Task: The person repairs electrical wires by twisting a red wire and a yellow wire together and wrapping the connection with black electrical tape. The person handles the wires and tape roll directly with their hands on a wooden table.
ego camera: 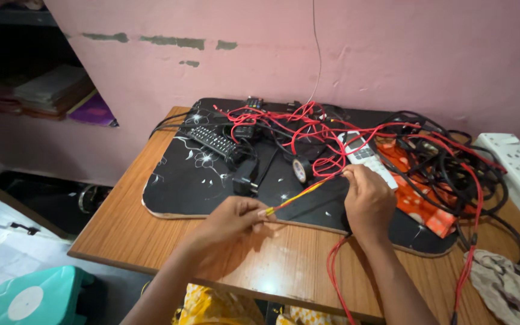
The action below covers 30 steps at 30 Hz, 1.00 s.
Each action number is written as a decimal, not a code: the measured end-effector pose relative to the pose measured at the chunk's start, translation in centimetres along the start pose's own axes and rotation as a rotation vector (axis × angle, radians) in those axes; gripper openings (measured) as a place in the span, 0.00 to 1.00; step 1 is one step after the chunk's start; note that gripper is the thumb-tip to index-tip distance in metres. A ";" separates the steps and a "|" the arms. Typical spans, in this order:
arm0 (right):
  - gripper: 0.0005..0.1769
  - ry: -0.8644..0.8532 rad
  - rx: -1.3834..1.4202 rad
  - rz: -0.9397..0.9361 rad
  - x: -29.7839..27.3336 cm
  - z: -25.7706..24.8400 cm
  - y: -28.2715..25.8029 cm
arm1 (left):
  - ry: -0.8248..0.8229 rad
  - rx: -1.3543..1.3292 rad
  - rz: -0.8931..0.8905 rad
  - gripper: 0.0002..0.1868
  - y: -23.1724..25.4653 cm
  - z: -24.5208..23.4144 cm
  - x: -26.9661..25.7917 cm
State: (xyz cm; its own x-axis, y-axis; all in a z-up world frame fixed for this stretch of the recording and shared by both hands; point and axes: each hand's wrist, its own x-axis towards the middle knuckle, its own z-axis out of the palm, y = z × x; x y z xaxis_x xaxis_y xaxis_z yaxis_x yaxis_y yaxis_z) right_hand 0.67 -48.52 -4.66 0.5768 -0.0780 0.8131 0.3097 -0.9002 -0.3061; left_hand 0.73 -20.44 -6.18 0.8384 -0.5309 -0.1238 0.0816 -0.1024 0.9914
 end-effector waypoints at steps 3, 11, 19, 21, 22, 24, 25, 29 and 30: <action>0.03 0.015 0.018 -0.026 -0.3 -0.2 -0.1 | -0.009 0.089 -0.007 0.13 -0.4 -1.3 -0.3; 0.01 0.025 -0.013 -0.050 0.0 -0.4 -0.4 | -0.008 0.062 -0.161 0.17 1.9 -3.2 -5.1; 0.03 -0.022 -0.018 -0.161 0.0 -0.3 -1.0 | 0.017 0.044 -0.116 0.18 1.2 -4.1 -7.0; 0.04 -0.029 -0.044 -0.123 -0.2 -0.3 -1.0 | -0.012 0.019 -0.119 0.20 0.6 -4.8 -7.7; 0.04 -0.033 -0.062 -0.125 -0.3 -0.3 -0.8 | -0.008 0.037 -0.151 0.20 0.3 -5.2 -8.1; 0.04 -0.044 -0.093 -0.127 -0.3 -0.2 -0.7 | 0.008 0.008 -0.197 0.20 -0.1 -6.0 -8.9; 0.04 -0.045 -0.090 -0.124 -0.5 -0.1 -0.7 | 0.018 -0.041 -0.213 0.20 -0.4 -6.2 -9.3; 0.03 -0.031 -0.078 -0.144 -0.6 0.0 -0.8 | 0.052 -0.013 -0.215 0.15 -1.0 -7.3 -10.3; 0.03 -0.028 -0.073 -0.154 -0.6 -0.1 -0.8 | 0.052 -0.009 -0.205 0.15 -1.0 -7.5 -10.6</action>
State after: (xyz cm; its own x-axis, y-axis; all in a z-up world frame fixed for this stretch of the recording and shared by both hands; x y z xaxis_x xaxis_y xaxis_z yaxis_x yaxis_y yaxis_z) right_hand 0.05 -47.79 -4.84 0.5482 0.0743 0.8331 0.3407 -0.9295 -0.1413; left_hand -4.18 -8.37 -5.59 0.8303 -0.4556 -0.3209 0.2580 -0.1962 0.9460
